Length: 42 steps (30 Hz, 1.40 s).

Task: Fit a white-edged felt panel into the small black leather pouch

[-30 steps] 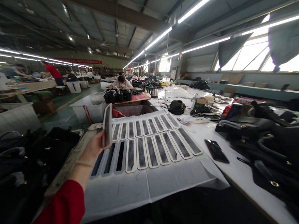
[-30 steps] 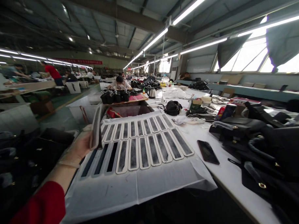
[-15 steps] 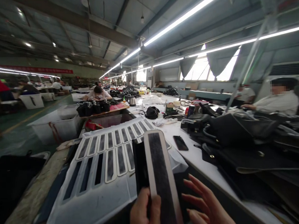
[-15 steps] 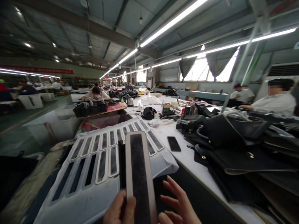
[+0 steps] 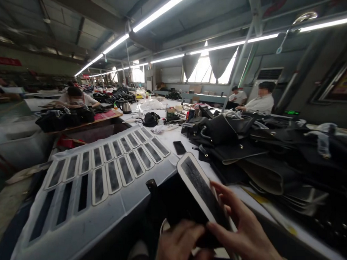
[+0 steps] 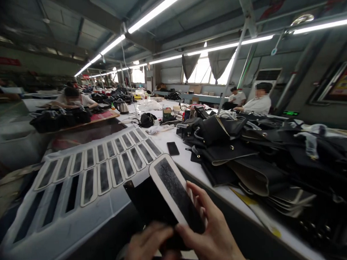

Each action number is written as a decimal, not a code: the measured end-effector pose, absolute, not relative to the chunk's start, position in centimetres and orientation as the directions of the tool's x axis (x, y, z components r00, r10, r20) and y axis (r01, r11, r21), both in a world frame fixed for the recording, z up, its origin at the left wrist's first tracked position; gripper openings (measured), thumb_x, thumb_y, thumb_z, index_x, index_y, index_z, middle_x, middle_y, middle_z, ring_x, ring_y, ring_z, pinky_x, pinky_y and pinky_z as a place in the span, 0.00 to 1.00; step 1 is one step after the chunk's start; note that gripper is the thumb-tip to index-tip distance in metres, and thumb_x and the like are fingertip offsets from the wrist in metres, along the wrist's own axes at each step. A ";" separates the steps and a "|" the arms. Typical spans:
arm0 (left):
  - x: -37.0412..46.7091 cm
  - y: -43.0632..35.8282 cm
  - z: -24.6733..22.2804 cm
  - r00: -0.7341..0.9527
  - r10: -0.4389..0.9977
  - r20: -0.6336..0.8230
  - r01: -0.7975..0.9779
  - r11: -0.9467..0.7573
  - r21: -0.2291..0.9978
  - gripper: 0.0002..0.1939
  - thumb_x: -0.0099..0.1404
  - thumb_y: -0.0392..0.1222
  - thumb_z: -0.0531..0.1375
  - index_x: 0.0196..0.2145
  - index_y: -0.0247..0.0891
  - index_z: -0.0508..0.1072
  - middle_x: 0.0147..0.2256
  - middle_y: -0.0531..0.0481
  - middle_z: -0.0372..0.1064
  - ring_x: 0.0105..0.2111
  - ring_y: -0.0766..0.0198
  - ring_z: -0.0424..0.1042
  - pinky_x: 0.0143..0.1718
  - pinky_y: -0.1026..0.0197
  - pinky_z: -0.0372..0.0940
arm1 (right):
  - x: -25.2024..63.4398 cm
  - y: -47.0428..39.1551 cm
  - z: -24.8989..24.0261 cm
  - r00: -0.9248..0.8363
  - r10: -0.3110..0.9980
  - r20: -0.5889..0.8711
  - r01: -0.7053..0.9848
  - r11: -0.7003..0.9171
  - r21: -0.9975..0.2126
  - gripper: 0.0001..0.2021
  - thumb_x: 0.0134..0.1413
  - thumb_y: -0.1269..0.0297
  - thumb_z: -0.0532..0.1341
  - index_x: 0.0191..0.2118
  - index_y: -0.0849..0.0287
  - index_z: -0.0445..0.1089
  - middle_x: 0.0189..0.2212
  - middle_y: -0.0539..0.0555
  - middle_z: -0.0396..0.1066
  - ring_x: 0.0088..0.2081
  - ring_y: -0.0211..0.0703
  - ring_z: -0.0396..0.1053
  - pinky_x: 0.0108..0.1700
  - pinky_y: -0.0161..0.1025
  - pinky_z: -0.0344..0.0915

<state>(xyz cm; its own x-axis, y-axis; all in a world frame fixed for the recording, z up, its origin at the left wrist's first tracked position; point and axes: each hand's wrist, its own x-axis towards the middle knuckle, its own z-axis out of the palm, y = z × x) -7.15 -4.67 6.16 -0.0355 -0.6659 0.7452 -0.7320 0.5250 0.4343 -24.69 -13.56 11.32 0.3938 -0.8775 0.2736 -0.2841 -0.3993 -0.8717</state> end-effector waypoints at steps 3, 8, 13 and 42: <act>-5.2 -4.4 7.7 0.322 -0.551 0.770 -0.778 0.310 0.547 0.22 0.64 0.37 0.63 0.55 0.48 0.66 0.49 0.50 0.70 0.48 0.64 0.72 0.50 0.65 0.68 | -26.9 -14.3 11.1 0.384 -0.864 0.327 -0.334 -0.460 -0.822 0.34 0.46 0.58 0.67 0.61 0.52 0.60 0.46 0.55 0.72 0.44 0.50 0.72 0.42 0.44 0.73; -2.0 -6.3 9.0 0.386 -0.828 0.407 -0.411 0.241 0.879 0.43 0.62 0.43 0.65 0.67 0.58 0.46 0.67 0.50 0.52 0.61 0.57 0.61 0.60 0.52 0.63 | -28.3 -15.0 10.3 0.435 -0.809 0.395 -0.360 -0.558 -0.747 0.33 0.51 0.59 0.66 0.62 0.46 0.57 0.51 0.54 0.68 0.49 0.52 0.69 0.47 0.48 0.70; -1.5 -7.9 9.1 0.292 -0.941 0.169 -0.132 0.135 0.982 0.33 0.61 0.42 0.65 0.61 0.50 0.58 0.42 0.56 0.73 0.40 0.67 0.73 0.49 0.62 0.68 | -28.1 -15.6 9.3 0.465 -0.728 0.504 -0.325 -0.670 -0.668 0.34 0.53 0.59 0.67 0.64 0.47 0.55 0.55 0.55 0.66 0.50 0.51 0.68 0.45 0.41 0.71; -1.8 -6.8 3.8 0.289 -0.954 0.079 -0.482 -0.074 0.873 0.09 0.68 0.48 0.56 0.42 0.44 0.70 0.39 0.52 0.74 0.40 0.59 0.73 0.45 0.56 0.67 | -28.1 -17.6 5.5 0.643 -0.598 0.478 -0.395 -0.794 -0.463 0.35 0.55 0.65 0.63 0.67 0.51 0.50 0.62 0.60 0.60 0.61 0.50 0.64 0.60 0.43 0.67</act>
